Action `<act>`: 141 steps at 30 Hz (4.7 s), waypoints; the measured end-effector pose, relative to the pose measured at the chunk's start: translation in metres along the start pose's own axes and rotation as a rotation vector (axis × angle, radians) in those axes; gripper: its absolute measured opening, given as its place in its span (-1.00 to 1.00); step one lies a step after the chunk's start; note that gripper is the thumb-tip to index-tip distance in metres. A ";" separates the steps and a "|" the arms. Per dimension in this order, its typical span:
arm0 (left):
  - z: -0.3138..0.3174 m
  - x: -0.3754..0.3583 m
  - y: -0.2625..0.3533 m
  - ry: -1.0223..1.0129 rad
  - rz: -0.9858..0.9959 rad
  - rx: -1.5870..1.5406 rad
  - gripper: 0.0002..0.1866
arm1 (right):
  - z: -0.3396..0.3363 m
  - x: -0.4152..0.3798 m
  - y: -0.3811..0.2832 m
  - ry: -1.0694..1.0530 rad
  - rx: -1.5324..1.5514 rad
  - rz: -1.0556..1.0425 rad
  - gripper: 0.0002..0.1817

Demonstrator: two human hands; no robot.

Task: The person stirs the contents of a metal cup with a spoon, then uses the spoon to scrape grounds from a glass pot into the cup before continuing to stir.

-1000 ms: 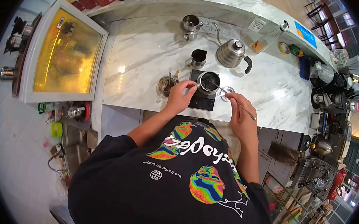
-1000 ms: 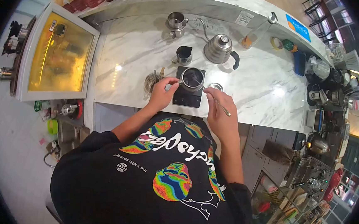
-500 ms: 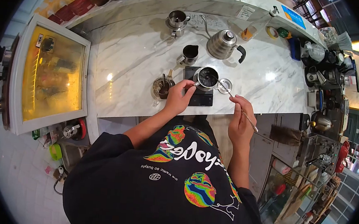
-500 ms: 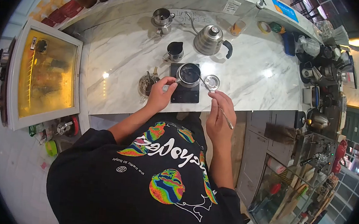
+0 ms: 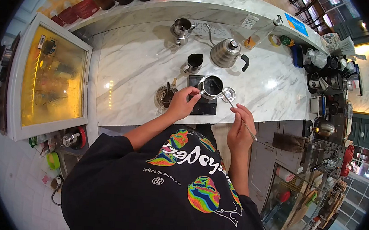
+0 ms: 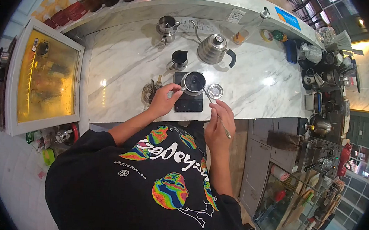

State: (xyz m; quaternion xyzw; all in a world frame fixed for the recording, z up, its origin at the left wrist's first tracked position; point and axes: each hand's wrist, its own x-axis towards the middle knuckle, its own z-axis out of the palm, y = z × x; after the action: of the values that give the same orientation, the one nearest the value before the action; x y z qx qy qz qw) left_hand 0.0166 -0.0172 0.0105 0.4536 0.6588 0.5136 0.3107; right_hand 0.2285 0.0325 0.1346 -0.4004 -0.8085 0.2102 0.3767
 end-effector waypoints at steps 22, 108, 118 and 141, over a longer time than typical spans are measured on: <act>0.003 -0.009 0.008 0.033 -0.004 0.020 -0.78 | 0.009 -0.007 -0.008 0.042 -0.053 -0.035 -0.87; 0.001 -0.005 -0.005 -0.039 0.033 -0.017 -0.76 | 0.005 -0.004 -0.013 0.026 -0.134 -0.051 -0.88; 0.001 -0.004 -0.010 -0.048 0.018 -0.016 -0.74 | 0.004 -0.002 -0.011 0.009 -0.114 -0.029 -0.89; -0.005 -0.001 -0.002 -0.113 -0.031 0.028 -0.72 | 0.004 -0.005 -0.014 0.014 -0.098 -0.037 -0.88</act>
State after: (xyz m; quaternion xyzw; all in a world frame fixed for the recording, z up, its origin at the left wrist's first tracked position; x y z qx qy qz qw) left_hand 0.0126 -0.0204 0.0098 0.4756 0.6543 0.4732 0.3490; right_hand 0.2208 0.0198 0.1385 -0.4048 -0.8224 0.1604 0.3661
